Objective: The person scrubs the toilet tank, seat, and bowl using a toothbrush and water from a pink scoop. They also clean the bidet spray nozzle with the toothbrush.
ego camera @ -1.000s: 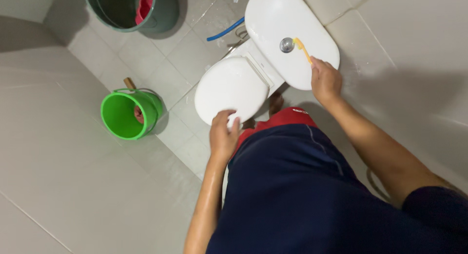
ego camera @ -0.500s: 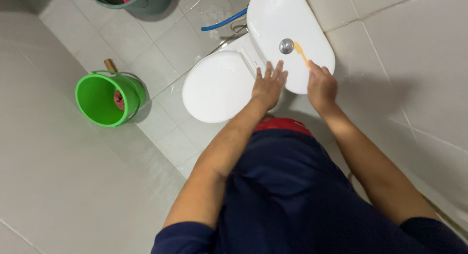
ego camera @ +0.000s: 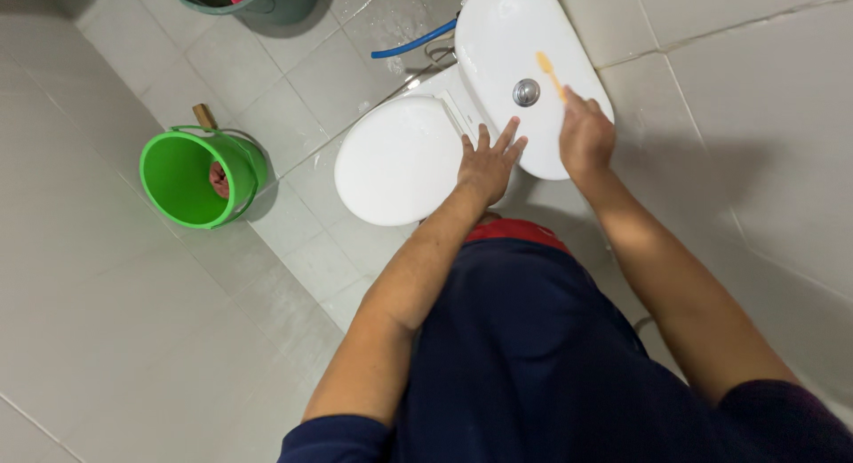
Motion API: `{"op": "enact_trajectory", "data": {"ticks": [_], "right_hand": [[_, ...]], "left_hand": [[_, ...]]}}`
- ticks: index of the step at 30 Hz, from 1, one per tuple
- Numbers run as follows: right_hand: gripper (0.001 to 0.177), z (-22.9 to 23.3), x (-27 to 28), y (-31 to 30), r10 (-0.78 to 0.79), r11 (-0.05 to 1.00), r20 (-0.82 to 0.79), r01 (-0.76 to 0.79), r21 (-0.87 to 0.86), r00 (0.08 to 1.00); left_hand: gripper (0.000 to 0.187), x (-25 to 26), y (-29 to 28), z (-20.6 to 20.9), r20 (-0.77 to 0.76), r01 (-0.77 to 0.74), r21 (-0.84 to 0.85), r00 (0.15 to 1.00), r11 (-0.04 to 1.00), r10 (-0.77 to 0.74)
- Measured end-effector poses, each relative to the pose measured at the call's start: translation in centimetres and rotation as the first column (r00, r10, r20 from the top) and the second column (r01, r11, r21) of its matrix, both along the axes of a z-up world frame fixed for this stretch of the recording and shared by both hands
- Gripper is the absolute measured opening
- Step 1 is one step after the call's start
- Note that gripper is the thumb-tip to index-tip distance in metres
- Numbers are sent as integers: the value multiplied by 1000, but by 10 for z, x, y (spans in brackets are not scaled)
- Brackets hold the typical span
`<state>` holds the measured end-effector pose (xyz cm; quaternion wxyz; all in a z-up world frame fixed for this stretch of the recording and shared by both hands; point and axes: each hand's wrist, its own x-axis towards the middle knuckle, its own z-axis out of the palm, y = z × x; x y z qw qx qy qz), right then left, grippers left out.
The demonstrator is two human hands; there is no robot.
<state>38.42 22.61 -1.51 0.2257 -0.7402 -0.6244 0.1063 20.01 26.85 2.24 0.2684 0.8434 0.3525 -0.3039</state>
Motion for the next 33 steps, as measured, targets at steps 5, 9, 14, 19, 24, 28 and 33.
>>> {"op": "enact_trajectory", "data": {"ticks": [5,9,14,19,24,28,33], "right_hand": [[30,-3,0,22,114,987,72,-105,-123,991],[27,-7,6,16,38,999,-10,-38,35,999],[25,-25,22,22,52,998,141,-58,40,989],[27,-40,20,29,-18,999,75,21,-30,997],[28,-28,13,40,-7,995,59,13,-96,998],[33,-15,7,40,194,963,17,-187,-192,981],[29,-15,6,66,60,986,112,-41,-164,992]], "left_hand": [[74,0,2,2,12,-35,-22,999,999,36],[74,-2,2,5,1,-7,7,1000,1000,7],[74,5,12,11,-12,-98,-24,995,995,97],[86,6,15,11,-45,-72,-8,996,997,71],[80,8,18,12,-57,-90,0,994,996,90],[79,4,17,11,-68,-109,-49,992,993,106],[76,2,18,8,-47,-133,-25,990,991,132]]}}
